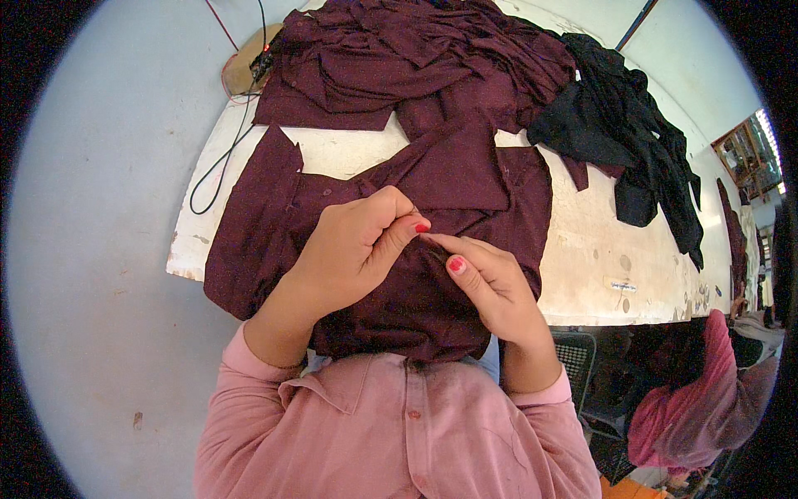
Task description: The person uses a small blade to cut loose threads and small fabric bits from a maroon shirt. They repeatedly lift, turn, and inspect the shirt while snipping stray threads from seams and edges.
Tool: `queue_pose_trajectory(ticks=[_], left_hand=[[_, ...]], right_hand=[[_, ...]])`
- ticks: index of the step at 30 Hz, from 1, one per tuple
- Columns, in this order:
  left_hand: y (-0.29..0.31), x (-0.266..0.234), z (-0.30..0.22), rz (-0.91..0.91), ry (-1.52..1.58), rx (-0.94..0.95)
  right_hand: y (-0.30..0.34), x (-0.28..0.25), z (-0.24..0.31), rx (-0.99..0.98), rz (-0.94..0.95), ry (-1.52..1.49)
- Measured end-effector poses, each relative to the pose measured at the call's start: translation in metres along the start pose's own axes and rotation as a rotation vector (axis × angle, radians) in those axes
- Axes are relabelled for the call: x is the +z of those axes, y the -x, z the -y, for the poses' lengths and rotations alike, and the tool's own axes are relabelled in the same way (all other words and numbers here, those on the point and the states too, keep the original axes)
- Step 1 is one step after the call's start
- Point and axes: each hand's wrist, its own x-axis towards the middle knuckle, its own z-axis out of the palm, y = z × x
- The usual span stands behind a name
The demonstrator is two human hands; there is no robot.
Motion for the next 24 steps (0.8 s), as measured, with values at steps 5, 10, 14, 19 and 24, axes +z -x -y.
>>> queue_pose_trajectory(ticks=[5,10,14,19,24], left_hand=[[0.005,0.0,-0.006,0.024,0.038,0.033],[0.004,0.0,-0.004,0.02,0.021,0.079],[0.004,0.0,-0.007,0.032,0.021,0.083],[0.0,0.0,-0.005,-0.022,-0.004,0.102],[-0.008,-0.008,0.002,-0.026,0.19,-0.006]], right_hand=[[-0.005,-0.007,0.002,0.073,0.085,-0.208],[-0.006,-0.009,0.004,0.132,0.14,-0.298],[-0.006,-0.008,0.003,0.133,0.128,-0.298],[-0.006,-0.012,0.004,0.067,0.105,-0.156],[-0.012,-0.014,0.004,-0.132,-0.202,0.219]])
